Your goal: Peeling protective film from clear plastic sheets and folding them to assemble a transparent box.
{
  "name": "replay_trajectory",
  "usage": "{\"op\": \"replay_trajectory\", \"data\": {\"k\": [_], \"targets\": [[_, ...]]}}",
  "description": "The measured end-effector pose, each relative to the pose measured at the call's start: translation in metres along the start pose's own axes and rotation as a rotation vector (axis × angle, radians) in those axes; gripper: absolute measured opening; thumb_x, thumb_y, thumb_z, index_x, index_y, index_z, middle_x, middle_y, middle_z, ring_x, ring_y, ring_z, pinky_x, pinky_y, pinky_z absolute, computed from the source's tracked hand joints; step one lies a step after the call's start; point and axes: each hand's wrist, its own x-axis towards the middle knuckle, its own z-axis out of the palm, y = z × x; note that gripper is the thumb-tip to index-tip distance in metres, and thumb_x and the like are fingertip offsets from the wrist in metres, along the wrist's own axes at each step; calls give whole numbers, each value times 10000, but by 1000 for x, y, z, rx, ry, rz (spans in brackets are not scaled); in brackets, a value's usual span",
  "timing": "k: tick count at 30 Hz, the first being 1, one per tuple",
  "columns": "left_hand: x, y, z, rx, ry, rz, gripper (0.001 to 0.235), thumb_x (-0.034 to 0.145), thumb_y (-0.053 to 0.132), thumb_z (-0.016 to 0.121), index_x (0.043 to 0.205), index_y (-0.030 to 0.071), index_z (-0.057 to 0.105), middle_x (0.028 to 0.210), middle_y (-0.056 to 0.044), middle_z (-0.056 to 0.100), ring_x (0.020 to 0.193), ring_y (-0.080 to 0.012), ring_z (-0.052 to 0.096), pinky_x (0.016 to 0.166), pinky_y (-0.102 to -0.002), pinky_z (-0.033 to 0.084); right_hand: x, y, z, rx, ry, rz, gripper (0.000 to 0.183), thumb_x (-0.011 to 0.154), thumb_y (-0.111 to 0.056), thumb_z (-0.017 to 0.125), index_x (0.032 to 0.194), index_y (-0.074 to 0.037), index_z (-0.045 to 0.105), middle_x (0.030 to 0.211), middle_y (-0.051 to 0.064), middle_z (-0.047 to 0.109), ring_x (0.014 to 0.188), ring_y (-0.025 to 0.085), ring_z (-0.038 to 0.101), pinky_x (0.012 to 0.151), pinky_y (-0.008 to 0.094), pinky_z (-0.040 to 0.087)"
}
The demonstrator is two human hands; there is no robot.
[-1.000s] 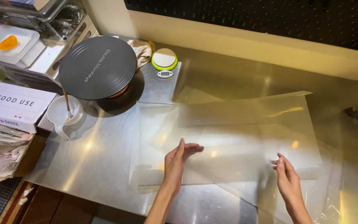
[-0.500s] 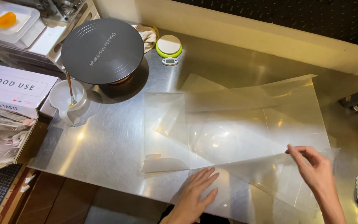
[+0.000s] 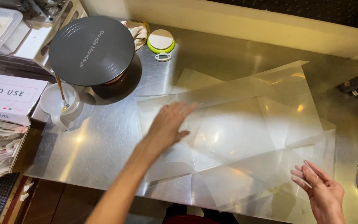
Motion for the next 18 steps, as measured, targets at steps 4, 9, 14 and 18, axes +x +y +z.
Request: {"op": "replay_trajectory", "data": {"k": [4,9,14,18], "targets": [[55,-100,14,604,-379,-23,962,844,404,958,1617,166,437,1555,-134,540,1444,-400,502,1124,-583,438,36,-33,3,-22,-8,4,336,1126,-20,721,1423,130,675,1267,354,757,1092,424,794,974,431,695],[58,-76,7,142,-292,-345,302,1161,332,590,1029,142,785,788,-131,699,791,-379,577,790,-445,486,83,-60,-13,-46,-43,-69,335,1140,16,702,1446,148,666,1213,360,756,1019,427,787,934,443,703],[51,-38,20,-133,73,-366,399,1012,358,784,1343,145,852,1406,-17,846,1351,-184,776,1142,-338,563,116,-110,-6,-141,-156,-184,399,1123,-51,748,1469,136,686,1177,325,762,871,390,752,854,469,681],[66,-26,56,-167,96,-391,413,1003,299,818,1399,180,829,1425,-47,839,1261,-208,820,1025,-324,589,153,-131,17,-180,-280,-151,473,1085,-43,751,1500,168,666,1112,369,736,815,396,719,811,499,682]]}}
